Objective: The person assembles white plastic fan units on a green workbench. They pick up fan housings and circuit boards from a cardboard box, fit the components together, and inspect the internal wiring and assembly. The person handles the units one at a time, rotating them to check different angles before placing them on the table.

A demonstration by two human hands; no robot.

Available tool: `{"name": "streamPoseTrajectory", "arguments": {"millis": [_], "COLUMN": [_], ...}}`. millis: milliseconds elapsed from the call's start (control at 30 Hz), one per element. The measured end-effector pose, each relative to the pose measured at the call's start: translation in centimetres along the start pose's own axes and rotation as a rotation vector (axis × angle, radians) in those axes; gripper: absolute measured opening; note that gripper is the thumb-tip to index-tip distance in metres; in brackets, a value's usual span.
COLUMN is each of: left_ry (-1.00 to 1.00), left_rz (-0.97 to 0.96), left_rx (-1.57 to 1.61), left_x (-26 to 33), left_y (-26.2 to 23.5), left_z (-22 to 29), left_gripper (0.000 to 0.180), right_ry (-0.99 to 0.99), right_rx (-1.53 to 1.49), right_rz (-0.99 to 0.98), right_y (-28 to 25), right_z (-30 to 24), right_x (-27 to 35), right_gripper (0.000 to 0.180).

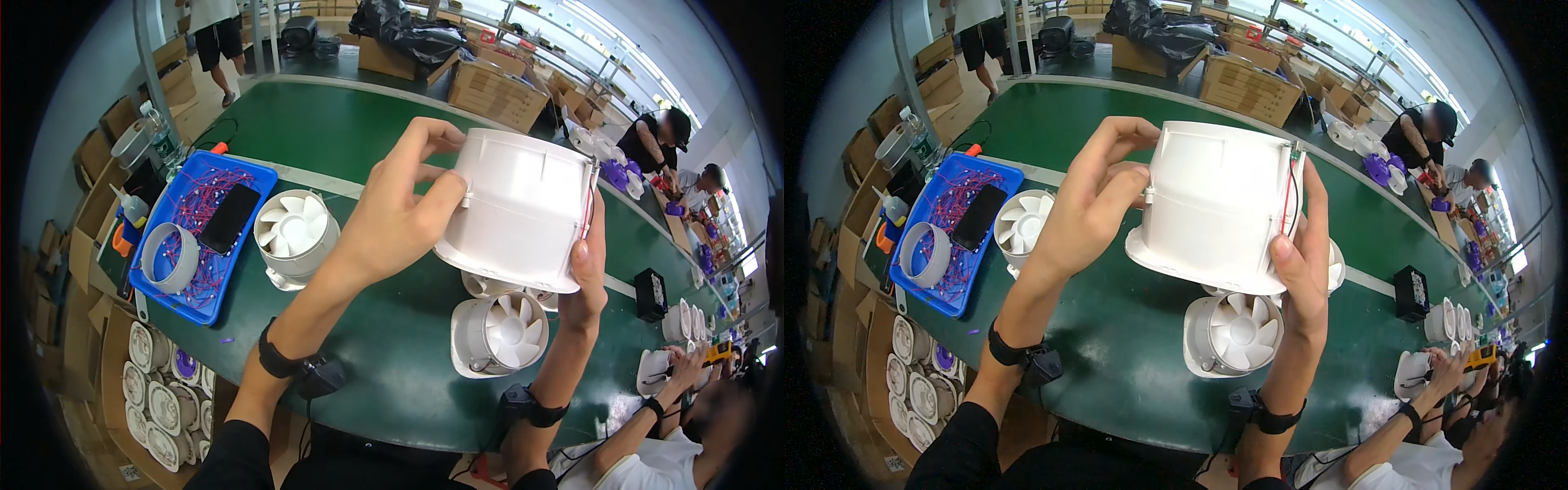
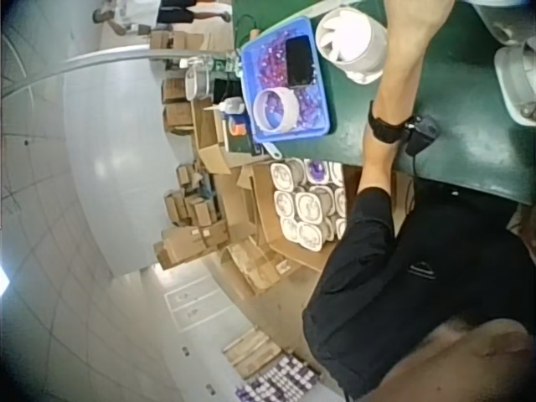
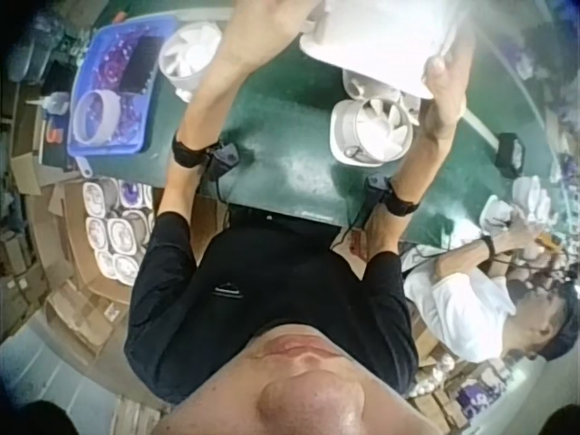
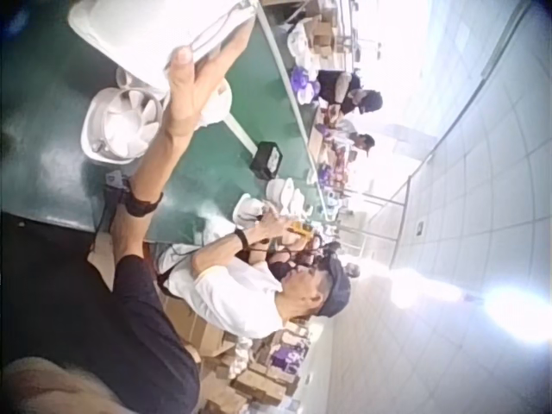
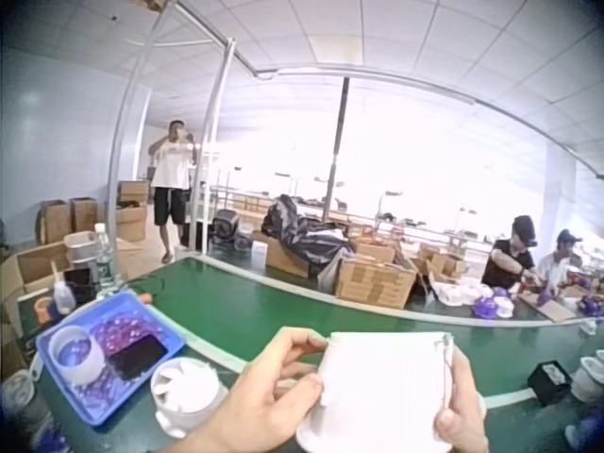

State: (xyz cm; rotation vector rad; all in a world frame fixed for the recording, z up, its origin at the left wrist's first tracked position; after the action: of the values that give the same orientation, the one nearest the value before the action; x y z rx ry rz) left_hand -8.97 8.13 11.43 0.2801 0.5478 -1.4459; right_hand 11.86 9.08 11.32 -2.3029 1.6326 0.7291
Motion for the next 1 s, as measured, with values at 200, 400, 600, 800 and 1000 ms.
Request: {"name": "streamPoseTrajectory", "arguments": {"millis": [200, 400, 600, 800, 1000], "left_ry": [-0.021, -0.134, -0.317, -0.421, -0.241], "left_rz": [-0.027, -0.127, -0.319, -0.386, -0.198], "left_rx": [-0.010, 0.106, 0.346, 0.521, 0.179], "left_x": [-0.3, -1.1, -0.7, 0.3, 0.5], "left_y": [0.3, 1.2, 3.8, 5.6, 6.9], "left_z": [-1.2, -3.6, -5.6, -5.6, -6.6], "left_gripper": [0.036, 0.055, 0.077, 0.090, 0.097], "right_ry": [0.094, 0.137, 0.270, 0.350, 0.251], "right_rx": [-0.014, -0.253, -0.459, -0.302, 0.064], "right_rz": [0.039, 0.205, 0.249, 0.162, 0.254], "right_y": [-0.3, -2.8, -4.5, -4.3, -5.2], "right_z": [0.5, 3.4, 4.7, 3.4, 4.9], "right_x": [-0.1, -0.4, 0.3, 0.2, -0.6], "right_gripper": [0.092, 0.073, 0.070, 0.058, 0.058]}}
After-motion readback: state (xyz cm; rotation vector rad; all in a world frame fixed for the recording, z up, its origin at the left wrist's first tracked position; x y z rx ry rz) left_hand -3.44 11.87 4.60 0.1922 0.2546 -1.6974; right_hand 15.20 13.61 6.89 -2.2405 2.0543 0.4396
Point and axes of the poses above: each hand's wrist, its own x-axis away from the middle knuckle, its own y-axis out of the palm, z = x × y, the point moved 5 cm from there along -x, towards the middle knuckle, and after that the axes turned 13 degrees about -x, right-handed, at the moved point
